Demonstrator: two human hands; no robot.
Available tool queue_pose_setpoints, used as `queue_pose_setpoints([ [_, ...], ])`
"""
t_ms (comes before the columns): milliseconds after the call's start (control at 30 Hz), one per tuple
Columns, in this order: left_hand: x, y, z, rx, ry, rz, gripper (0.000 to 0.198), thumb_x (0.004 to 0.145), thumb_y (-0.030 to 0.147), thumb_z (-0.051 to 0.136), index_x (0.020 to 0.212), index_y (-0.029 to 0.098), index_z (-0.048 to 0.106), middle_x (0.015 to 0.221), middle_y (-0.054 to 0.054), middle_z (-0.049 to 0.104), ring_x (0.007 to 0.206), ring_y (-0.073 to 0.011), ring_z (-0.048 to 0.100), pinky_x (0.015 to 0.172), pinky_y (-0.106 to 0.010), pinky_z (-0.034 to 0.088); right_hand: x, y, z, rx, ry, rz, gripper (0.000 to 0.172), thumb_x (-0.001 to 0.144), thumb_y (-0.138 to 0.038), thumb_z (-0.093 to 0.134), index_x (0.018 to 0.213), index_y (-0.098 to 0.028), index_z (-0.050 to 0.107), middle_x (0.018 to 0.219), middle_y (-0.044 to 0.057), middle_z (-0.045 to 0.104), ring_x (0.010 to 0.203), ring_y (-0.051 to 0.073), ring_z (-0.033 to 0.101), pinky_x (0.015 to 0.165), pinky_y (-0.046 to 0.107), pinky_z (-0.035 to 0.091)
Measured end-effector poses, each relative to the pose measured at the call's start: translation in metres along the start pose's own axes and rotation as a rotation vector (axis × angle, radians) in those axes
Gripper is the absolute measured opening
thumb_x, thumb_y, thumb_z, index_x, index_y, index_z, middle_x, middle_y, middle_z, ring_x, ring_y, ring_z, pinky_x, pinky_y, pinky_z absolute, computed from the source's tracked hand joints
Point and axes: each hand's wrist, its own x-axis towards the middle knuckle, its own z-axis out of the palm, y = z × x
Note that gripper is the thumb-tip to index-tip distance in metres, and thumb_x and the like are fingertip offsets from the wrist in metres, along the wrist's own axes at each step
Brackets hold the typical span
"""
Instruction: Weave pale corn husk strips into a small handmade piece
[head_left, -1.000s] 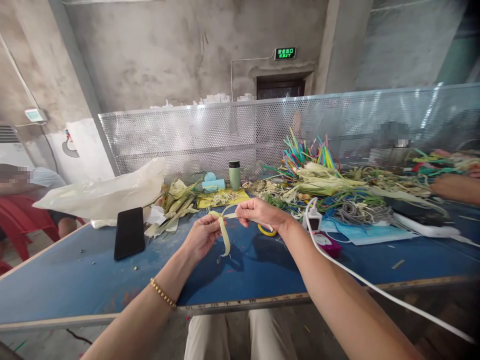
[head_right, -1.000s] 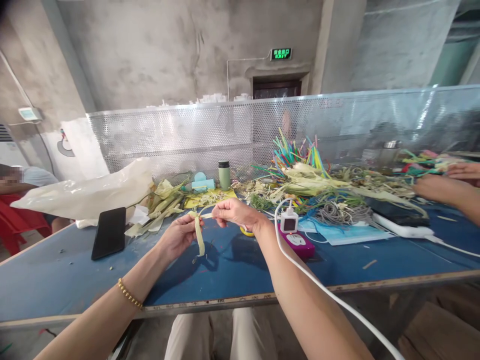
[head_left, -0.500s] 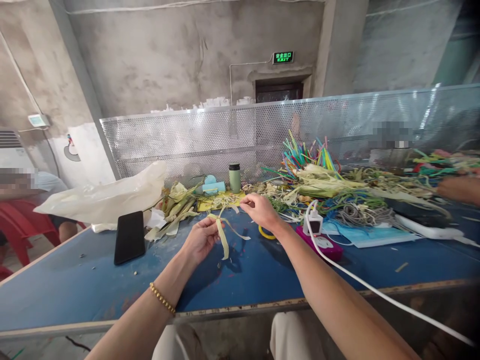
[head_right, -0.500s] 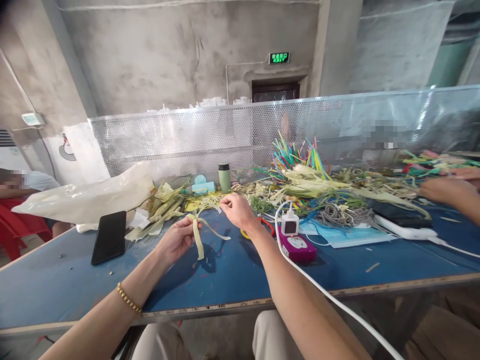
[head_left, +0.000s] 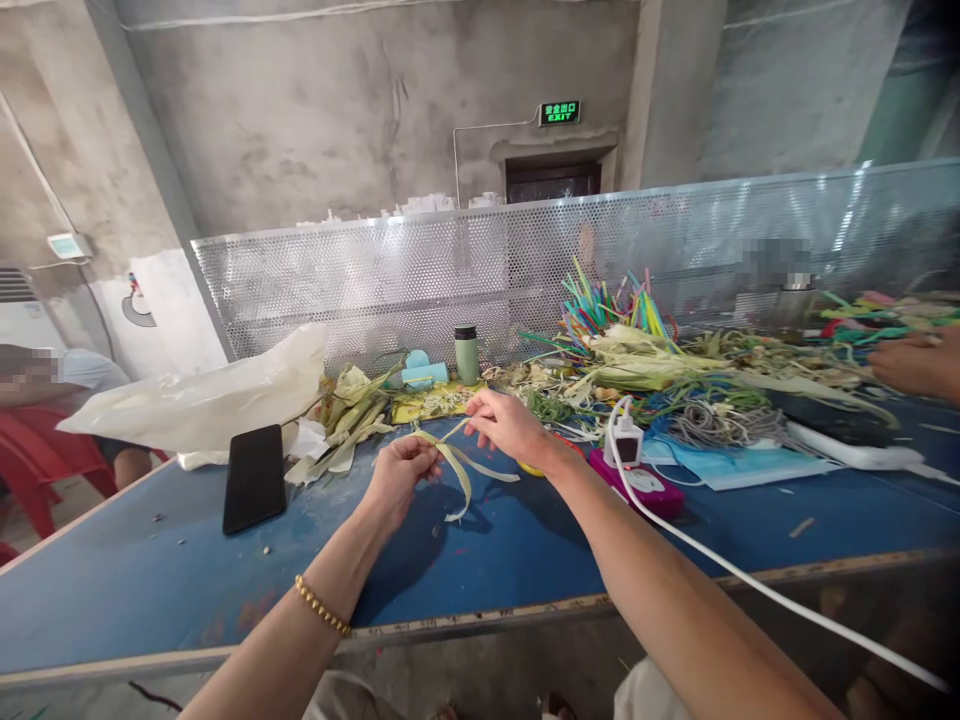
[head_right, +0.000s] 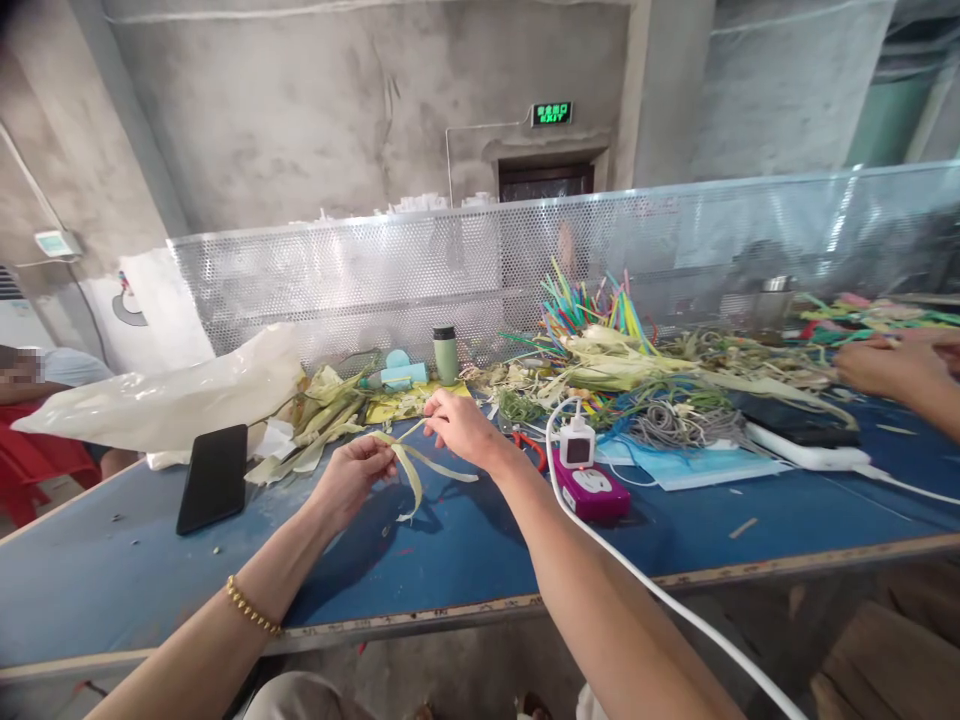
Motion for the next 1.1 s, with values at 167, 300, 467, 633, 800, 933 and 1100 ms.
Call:
queue_pose_setpoints([
  [167, 0.001, 0.001, -0.003, 0.016, 0.002, 0.001, 0.016, 0.061, 0.022, 0.077, 0.066, 0.011, 0.066, 0.061, -0.003, 0.063, 0.052, -0.0106, 0.056, 0.053, -0.023, 0.041, 0.0, 0.003, -0.009, -0.325, 0.065, -0.123, 0.016, 0.079, -0.006, 0.053, 0.083, -0.017, 0.064, 0.076, 0.004, 0.068, 0.065, 0.013, 0.059, 0.064, 0.024, 0.04],
  [300, 0.0, 0.003, -0.002, 0.01, -0.011, -0.008, 0.015, 0.061, 0.021, 0.075, 0.064, 0.012, 0.065, 0.064, -0.003, 0.063, 0.053, -0.0105, 0.056, 0.053, -0.023, 0.04, 0.001, 0.001, -0.01, -0.345, 0.01, -0.058, 0.021, 0.077, -0.003, 0.051, 0.079, -0.016, 0.068, 0.069, 0.003, 0.066, 0.066, 0.014, 0.059, 0.065, 0.024, 0.039],
  [467, 0.001, 0.002, -0.003, 0.025, 0.01, -0.015, 0.013, 0.059, 0.02, 0.074, 0.064, 0.012, 0.065, 0.063, -0.003, 0.062, 0.054, -0.0114, 0.055, 0.053, -0.024, 0.04, 0.001, -0.009, -0.015, -0.28, -0.034, -0.004, 0.012, 0.079, -0.017, 0.058, 0.073, -0.015, 0.069, 0.064, 0.002, 0.064, 0.059, 0.012, 0.054, 0.061, 0.024, 0.037],
  [633, 0.0, 0.003, -0.002, 0.031, -0.016, -0.015, 0.01, 0.062, 0.02, 0.072, 0.063, 0.013, 0.065, 0.063, -0.002, 0.061, 0.055, -0.0109, 0.054, 0.056, -0.024, 0.039, -0.002, -0.015, -0.021, -0.186, -0.039, -0.021, 0.016, 0.078, -0.023, 0.057, 0.065, -0.015, 0.062, 0.059, 0.0, 0.057, 0.055, 0.011, 0.048, 0.055, 0.023, 0.035],
  [800, -0.002, 0.004, 0.0, 0.032, -0.054, -0.03, 0.012, 0.063, 0.02, 0.074, 0.063, 0.012, 0.065, 0.062, -0.002, 0.06, 0.054, -0.0102, 0.052, 0.056, -0.024, 0.039, -0.005, -0.021, -0.023, 0.024, -0.128, 0.066, 0.027, 0.083, -0.037, 0.057, 0.066, -0.016, 0.055, 0.052, -0.002, 0.05, 0.048, 0.009, 0.044, 0.048, 0.022, 0.034],
  [933, -0.005, 0.005, 0.003, 0.008, -0.091, -0.016, 0.012, 0.064, 0.02, 0.075, 0.066, 0.012, 0.066, 0.061, -0.002, 0.06, 0.056, -0.0101, 0.053, 0.058, -0.023, 0.039, -0.007, -0.023, -0.024, 0.18, -0.178, 0.098, 0.035, 0.086, -0.047, 0.054, 0.067, -0.017, 0.051, 0.05, -0.004, 0.048, 0.044, 0.008, 0.042, 0.045, 0.022, 0.034],
  [1100, -0.01, 0.014, 0.008, -0.117, -0.229, -0.041, 0.011, 0.066, 0.019, 0.074, 0.074, 0.013, 0.069, 0.07, -0.004, 0.063, 0.061, -0.0111, 0.055, 0.062, -0.024, 0.043, -0.01, -0.026, -0.028, 0.253, -0.113, 0.077, 0.04, 0.088, -0.048, 0.055, 0.063, -0.019, 0.045, 0.048, -0.005, 0.044, 0.043, 0.007, 0.038, 0.047, 0.022, 0.032],
])
